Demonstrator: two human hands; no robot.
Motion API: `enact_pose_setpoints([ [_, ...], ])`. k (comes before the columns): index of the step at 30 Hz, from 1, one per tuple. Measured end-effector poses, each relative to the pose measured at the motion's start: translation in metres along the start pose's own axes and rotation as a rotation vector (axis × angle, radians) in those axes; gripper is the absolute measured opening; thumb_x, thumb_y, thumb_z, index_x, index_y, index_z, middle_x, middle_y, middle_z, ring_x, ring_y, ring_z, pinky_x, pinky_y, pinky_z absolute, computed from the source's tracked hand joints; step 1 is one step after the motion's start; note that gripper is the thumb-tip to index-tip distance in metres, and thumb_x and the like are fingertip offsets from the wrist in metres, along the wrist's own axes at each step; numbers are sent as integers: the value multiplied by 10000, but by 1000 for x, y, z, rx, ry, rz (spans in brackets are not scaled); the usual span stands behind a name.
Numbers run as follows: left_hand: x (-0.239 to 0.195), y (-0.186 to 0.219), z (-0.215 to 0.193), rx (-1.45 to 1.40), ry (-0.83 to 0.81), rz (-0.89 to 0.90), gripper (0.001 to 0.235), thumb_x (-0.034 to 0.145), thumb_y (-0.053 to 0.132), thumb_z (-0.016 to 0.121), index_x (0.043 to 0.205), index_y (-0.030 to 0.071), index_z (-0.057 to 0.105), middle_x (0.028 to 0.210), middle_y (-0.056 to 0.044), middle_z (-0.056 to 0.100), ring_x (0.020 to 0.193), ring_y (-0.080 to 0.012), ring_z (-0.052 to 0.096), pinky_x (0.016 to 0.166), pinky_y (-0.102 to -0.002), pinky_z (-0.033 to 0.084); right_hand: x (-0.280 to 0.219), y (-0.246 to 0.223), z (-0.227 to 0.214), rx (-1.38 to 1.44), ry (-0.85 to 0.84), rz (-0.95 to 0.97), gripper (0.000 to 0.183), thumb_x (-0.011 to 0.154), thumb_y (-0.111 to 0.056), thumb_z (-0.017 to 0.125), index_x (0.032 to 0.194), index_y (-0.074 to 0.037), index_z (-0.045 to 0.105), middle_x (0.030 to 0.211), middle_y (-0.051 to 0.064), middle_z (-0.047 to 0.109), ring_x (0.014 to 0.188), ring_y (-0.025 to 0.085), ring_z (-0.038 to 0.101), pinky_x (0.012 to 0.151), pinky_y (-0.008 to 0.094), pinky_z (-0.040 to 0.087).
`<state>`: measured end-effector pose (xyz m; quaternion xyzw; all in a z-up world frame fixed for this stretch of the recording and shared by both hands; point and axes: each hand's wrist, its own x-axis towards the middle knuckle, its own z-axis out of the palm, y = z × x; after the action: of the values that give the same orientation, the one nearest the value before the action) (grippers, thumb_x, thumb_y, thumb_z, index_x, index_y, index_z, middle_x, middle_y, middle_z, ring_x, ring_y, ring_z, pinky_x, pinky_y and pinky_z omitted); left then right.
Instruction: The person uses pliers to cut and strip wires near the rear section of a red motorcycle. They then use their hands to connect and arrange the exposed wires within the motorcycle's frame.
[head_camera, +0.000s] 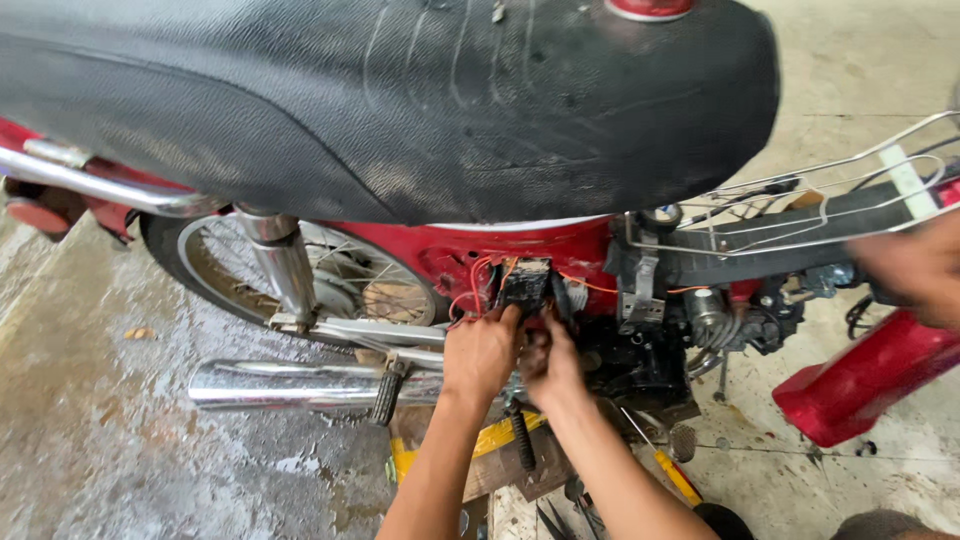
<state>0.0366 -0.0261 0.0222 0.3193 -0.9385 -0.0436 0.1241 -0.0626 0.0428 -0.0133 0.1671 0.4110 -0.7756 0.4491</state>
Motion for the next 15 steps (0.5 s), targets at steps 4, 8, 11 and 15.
enact_pose_setpoints([
  [4,-2,17,-26,38,-91,-23,119,939,227,570,1045,194,613,849,-126,751,761,-443,736,610,-545,578,-39,9,-36,-227,-49,64,130,887,-239,771,964,-168,694,698,-22,597,531,89,511,447,205,381],
  [8,-2,23,-23,75,-62,-3,147,918,155,576,1050,169,640,817,-126,752,719,-427,740,575,-521,578,-92,-31,-77,-489,-276,5,151,962,-61,678,1055,30,753,750,135,666,625,251,577,510,370,441],
  [11,-1,26,-28,123,-177,-29,228,955,63,512,1124,168,622,772,-124,746,698,-400,744,561,-507,578,-91,-40,-135,-1168,-416,-62,216,992,-272,673,922,-95,775,626,20,647,564,134,581,710,301,528],
  [15,-2,26,-24,83,-112,-26,135,950,187,579,1074,174,629,829,-137,750,730,-427,741,581,-531,573,-113,-46,-162,-2114,-609,360,174,964,-418,635,960,-245,612,1032,-43,583,968,114,559,847,305,439],
])
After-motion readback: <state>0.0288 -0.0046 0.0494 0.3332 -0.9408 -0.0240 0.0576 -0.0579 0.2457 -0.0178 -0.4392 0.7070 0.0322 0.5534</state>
